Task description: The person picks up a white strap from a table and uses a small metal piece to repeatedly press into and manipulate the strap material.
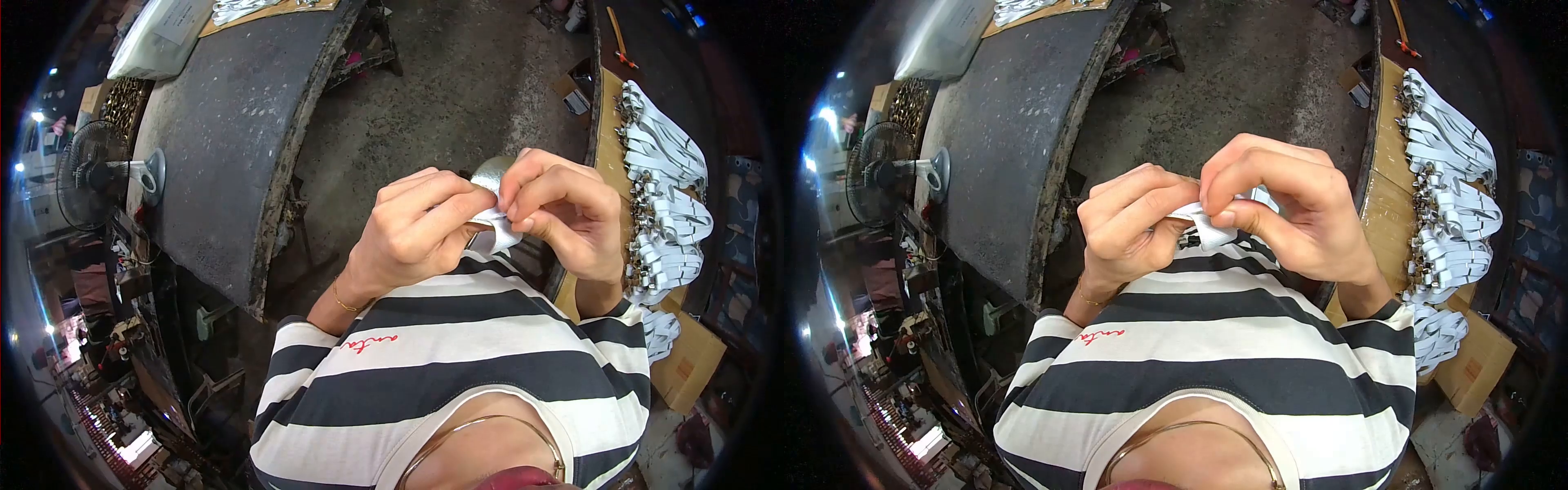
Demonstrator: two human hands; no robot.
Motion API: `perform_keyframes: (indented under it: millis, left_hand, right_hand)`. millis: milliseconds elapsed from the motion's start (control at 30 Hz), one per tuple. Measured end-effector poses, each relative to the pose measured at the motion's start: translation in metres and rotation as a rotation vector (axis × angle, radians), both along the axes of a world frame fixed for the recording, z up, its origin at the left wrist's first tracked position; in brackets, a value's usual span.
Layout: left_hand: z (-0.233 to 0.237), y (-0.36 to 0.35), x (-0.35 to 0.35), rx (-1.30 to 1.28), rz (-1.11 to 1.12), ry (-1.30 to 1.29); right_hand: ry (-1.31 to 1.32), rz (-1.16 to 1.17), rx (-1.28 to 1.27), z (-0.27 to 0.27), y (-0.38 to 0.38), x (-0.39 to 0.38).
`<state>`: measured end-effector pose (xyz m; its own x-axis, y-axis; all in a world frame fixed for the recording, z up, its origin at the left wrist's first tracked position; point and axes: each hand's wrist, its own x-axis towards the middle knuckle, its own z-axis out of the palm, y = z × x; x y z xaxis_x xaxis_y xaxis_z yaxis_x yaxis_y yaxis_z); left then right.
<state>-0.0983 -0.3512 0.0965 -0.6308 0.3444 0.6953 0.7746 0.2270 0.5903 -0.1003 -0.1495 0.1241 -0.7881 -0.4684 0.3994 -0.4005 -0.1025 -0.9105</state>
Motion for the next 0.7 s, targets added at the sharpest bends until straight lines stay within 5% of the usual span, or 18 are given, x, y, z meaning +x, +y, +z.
perform_keyframes:
  millis: [400, 700]
  left_hand:
    - [-0.009, -0.003, -0.003, -0.100, 0.022, 0.175]
    - [-0.003, -0.004, 0.006, -0.025, 0.062, 0.056]
  right_hand:
    - [0.244, -0.168, 0.298, 0.009, -0.015, 0.015]
    - [0.331, -0.180, -0.029, -0.008, -0.024, 0.017]
